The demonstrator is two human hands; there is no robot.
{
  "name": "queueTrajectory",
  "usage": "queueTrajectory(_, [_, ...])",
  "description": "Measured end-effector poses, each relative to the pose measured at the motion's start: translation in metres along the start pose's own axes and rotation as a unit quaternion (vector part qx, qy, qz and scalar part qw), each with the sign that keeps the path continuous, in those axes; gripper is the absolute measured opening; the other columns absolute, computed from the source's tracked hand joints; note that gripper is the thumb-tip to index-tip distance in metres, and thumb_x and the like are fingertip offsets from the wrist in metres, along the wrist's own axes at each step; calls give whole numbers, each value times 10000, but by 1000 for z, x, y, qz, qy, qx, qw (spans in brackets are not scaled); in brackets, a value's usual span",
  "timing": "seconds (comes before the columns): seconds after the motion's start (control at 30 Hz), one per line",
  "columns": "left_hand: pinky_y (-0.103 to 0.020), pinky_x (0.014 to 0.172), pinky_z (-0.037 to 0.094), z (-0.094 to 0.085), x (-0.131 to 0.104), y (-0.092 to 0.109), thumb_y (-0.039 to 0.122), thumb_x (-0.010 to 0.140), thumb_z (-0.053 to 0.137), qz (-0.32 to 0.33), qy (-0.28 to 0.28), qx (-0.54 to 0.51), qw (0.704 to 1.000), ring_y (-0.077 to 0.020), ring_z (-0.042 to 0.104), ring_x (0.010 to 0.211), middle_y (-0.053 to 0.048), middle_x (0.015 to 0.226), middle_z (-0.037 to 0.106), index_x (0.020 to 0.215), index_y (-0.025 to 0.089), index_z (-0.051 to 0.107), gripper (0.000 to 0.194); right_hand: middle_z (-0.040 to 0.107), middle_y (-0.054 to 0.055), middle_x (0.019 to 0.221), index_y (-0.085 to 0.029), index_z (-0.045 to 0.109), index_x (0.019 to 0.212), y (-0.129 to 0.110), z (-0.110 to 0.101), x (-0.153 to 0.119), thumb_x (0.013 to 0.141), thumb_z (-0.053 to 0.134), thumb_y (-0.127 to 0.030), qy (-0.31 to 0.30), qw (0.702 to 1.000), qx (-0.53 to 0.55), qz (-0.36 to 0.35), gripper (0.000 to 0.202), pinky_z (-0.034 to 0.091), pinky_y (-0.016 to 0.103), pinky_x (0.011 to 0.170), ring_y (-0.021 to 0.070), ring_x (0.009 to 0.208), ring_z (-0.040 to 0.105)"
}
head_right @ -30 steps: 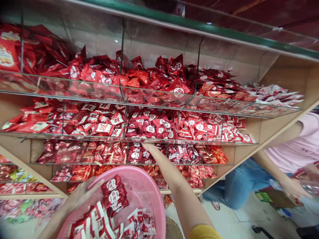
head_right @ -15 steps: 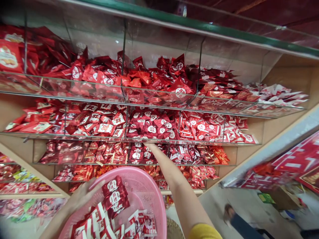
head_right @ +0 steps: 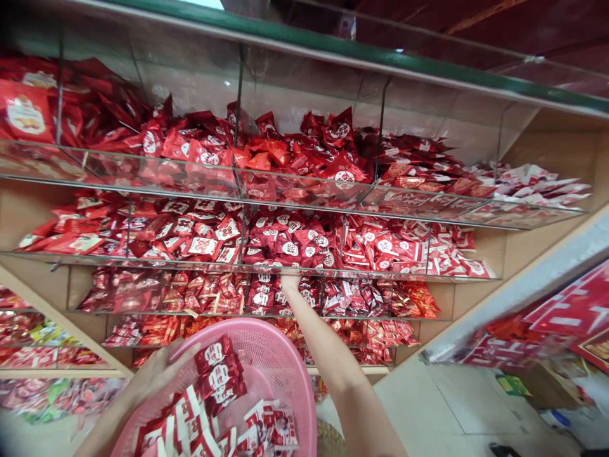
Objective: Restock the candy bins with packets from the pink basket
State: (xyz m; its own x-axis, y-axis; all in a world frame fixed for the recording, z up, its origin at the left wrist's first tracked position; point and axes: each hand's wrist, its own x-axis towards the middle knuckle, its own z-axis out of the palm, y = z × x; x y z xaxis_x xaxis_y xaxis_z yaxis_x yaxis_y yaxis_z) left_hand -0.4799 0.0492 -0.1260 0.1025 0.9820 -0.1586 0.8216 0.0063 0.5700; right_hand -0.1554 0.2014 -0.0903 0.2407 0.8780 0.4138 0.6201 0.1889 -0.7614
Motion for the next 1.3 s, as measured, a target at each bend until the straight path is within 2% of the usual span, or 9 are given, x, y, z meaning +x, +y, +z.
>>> queueTrajectory(0.1, [-412, 925, 450, -3, -1, 9, 734, 735, 385, 0, -11, 20, 1000, -339, 597, 1108, -143, 1132, 684, 1132, 151, 616, 742, 612, 103, 1091, -142, 585, 1085, 5, -10, -14, 921, 458, -372, 86, 991, 65, 84, 310, 501, 365, 806, 200, 945, 587])
queueTrajectory(0.2, [-411, 924, 448, -5, -1, 15, 737, 755, 348, 5, -29, 27, 999, -330, 613, 1082, -139, 1093, 697, 1120, 161, 610, 730, 661, 130, 951, -86, 607, 985, 8, -22, -39, 899, 381, -438, 150, 969, 134, 142, 427, 493, 339, 751, 211, 861, 599])
queueTrajectory(0.37, [-440, 985, 403, -2, 3, 13, 745, 732, 375, -5, -18, 19, 1000, -334, 556, 1165, -182, 1248, 608, 1215, 122, 558, 810, 660, 54, 805, -130, 620, 878, 7, -41, -94, 753, 543, -501, 174, 939, 243, 170, 399, 474, 284, 697, 147, 707, 586])
queueTrajectory(0.5, [-434, 972, 419, 0, 7, 12, 744, 696, 424, 25, -8, -11, 1000, -334, 586, 1125, -127, 1151, 679, 1159, 173, 614, 759, 622, 10, 744, -168, 635, 828, -3, -51, -131, 691, 657, -470, 129, 914, 337, 183, 333, 452, 275, 673, 131, 672, 538])
queueTrajectory(0.67, [-434, 954, 433, 0, 12, 20, 758, 667, 440, 26, 3, -10, 1000, -342, 587, 1122, -127, 1132, 689, 1138, 170, 633, 778, 592, -11, 744, -196, 626, 837, -22, -57, -159, 725, 653, -455, 61, 914, 355, 186, 283, 439, 270, 671, 128, 665, 508])
queueTrajectory(0.87, [-424, 950, 434, 0, 12, 28, 746, 712, 409, 30, -15, 14, 999, -343, 560, 1159, -139, 1154, 676, 1183, 160, 607, 777, 559, -23, 690, -198, 598, 734, -40, -38, -190, 713, 666, -456, -123, 890, 381, 219, 268, 424, 269, 639, 131, 635, 504])
queueTrajectory(0.93, [-416, 959, 427, 1, 12, 28, 745, 731, 383, 36, -26, 22, 999, -332, 554, 1169, -145, 1190, 656, 1209, 156, 586, 786, 553, -24, 669, -196, 584, 689, -42, -27, -200, 680, 689, -450, -157, 879, 375, 247, 274, 417, 272, 631, 131, 623, 500])
queueTrajectory(1.1, [-411, 949, 433, 4, 13, 23, 747, 737, 376, 38, -29, 20, 999, -319, 587, 1126, -150, 1196, 650, 1219, 156, 575, 788, 561, -25, 627, -188, 595, 640, -45, -10, -219, 616, 729, -421, -185, 872, 340, 300, 270, 394, 277, 650, 130, 613, 491])
queueTrajectory(1.3, [-407, 912, 466, 2, 10, 26, 734, 721, 417, 41, -5, 8, 999, -328, 608, 1092, -135, 1141, 683, 1194, 147, 603, 776, 622, -13, 665, -178, 639, 649, -49, -2, -221, 567, 773, -412, -195, 860, 334, 332, 282, 407, 290, 726, 138, 670, 544])
